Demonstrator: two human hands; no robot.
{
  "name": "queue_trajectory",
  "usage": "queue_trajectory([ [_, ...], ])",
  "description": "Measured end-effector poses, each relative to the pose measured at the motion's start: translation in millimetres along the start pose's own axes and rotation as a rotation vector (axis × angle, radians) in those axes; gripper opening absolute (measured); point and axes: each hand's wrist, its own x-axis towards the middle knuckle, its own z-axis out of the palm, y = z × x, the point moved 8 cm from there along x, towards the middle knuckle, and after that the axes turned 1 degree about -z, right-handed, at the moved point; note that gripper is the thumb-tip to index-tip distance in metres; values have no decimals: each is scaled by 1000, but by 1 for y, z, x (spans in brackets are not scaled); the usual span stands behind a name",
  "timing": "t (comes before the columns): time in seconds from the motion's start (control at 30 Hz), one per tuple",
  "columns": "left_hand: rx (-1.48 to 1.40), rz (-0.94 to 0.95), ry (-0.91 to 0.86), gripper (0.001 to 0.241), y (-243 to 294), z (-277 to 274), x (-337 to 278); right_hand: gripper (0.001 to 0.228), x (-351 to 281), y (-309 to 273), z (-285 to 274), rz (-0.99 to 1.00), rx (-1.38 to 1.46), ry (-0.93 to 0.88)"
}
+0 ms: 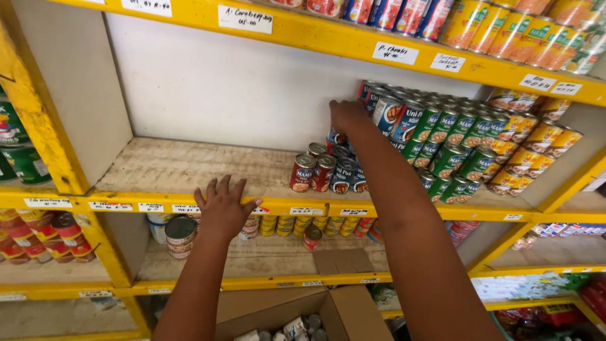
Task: Stocking canned goods from a cardboard box onto store shelves.
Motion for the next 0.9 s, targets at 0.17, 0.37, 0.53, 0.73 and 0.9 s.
queue_trajectory([
  [0.17,-11,15,25,74,-2,4,2,52,-9,-4,-9,20,-24,-117],
  [0.37,-21,9,29,73,0,2,1,49,-8,5,-7,10,0,-101],
  [0.53,-16,13,37,73,-1,1,0,41,4,13,8,-41,-24,-43],
  [0.73,-36,22,72,73,0,1,-1,45,-9,-2,-5,-36,-66,-113],
  [0.9,-42,8,40,73,0,0,0,52,-9,-5,-7,-14,-47,-130],
])
